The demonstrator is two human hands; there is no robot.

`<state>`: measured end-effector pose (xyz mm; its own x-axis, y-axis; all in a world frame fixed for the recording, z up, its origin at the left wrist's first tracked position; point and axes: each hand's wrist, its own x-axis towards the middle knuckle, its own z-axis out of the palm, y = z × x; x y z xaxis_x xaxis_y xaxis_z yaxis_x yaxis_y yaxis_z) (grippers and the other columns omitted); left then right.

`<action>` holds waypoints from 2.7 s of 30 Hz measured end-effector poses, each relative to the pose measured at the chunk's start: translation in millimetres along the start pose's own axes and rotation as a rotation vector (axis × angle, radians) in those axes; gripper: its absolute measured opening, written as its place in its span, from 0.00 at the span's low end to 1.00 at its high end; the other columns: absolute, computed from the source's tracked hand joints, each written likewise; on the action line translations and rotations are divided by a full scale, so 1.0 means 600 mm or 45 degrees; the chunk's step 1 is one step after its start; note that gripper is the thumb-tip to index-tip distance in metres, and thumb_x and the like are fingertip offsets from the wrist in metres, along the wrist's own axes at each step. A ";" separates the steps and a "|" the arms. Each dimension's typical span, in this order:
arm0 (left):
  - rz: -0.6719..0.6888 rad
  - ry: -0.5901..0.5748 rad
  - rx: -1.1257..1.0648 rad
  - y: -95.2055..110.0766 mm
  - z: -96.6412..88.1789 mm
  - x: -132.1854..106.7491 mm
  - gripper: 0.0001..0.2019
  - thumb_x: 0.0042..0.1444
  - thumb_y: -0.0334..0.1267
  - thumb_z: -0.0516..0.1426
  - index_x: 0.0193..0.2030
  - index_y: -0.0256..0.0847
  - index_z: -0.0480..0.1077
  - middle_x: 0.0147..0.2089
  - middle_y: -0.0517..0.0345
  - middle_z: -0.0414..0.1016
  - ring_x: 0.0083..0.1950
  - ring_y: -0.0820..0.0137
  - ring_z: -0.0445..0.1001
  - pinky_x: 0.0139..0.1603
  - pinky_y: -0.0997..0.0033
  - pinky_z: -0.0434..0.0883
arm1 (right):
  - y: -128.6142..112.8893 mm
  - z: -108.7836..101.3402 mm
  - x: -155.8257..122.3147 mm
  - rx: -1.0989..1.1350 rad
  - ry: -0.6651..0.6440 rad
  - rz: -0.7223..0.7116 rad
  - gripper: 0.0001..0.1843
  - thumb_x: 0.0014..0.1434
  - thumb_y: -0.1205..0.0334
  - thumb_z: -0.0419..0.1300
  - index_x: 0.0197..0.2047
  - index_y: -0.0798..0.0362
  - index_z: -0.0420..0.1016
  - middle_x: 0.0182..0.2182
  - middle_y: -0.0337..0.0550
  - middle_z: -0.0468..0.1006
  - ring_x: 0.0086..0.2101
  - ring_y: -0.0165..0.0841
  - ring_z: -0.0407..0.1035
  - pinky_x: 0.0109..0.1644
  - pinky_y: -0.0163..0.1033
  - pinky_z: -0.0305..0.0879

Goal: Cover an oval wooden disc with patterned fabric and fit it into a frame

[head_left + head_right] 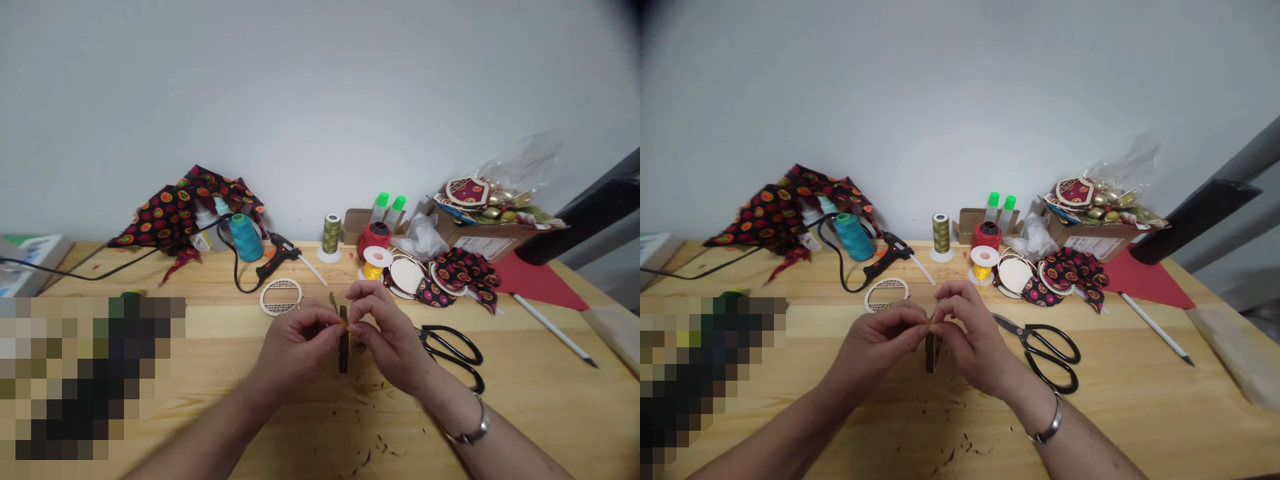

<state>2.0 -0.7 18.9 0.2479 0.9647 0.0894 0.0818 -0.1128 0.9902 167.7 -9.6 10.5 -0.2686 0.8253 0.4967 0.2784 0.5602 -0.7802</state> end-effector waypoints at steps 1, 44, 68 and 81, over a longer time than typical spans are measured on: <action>0.032 -0.019 0.009 0.001 0.000 -0.001 0.04 0.47 0.34 0.60 0.25 0.37 0.75 0.27 0.58 0.72 0.29 0.72 0.68 0.30 0.73 0.64 | 0.000 0.000 -0.001 -0.012 -0.019 -0.012 0.07 0.58 0.73 0.54 0.33 0.50 0.66 0.42 0.43 0.63 0.46 0.33 0.60 0.52 0.41 0.58; 0.083 -0.056 0.132 -0.007 0.000 -0.005 0.05 0.50 0.35 0.59 0.27 0.38 0.75 0.25 0.59 0.72 0.28 0.71 0.69 0.29 0.73 0.65 | 0.001 0.010 0.000 -0.041 0.214 -0.033 0.05 0.54 0.67 0.62 0.28 0.50 0.74 0.27 0.39 0.71 0.30 0.31 0.67 0.35 0.38 0.64; 0.973 0.173 0.619 -0.030 0.001 -0.010 0.11 0.49 0.21 0.58 0.37 0.39 0.72 0.38 0.56 0.77 0.39 0.75 0.76 0.43 0.79 0.72 | -0.002 0.012 0.005 0.393 0.084 0.660 0.11 0.50 0.58 0.63 0.22 0.55 0.69 0.19 0.34 0.67 0.22 0.26 0.59 0.26 0.33 0.57; 0.880 0.235 0.626 -0.022 0.005 -0.011 0.07 0.51 0.23 0.58 0.33 0.38 0.72 0.35 0.57 0.77 0.37 0.76 0.76 0.39 0.81 0.72 | -0.007 0.009 0.002 -0.034 0.190 0.177 0.06 0.54 0.68 0.62 0.25 0.54 0.74 0.22 0.36 0.73 0.26 0.27 0.65 0.32 0.32 0.61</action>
<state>2.0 -6.3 4.7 0.2391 0.6601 0.7121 0.3888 -0.7371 0.5527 161.2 -11.7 12.3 -0.0871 0.8950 0.4375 0.3282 0.4404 -0.8356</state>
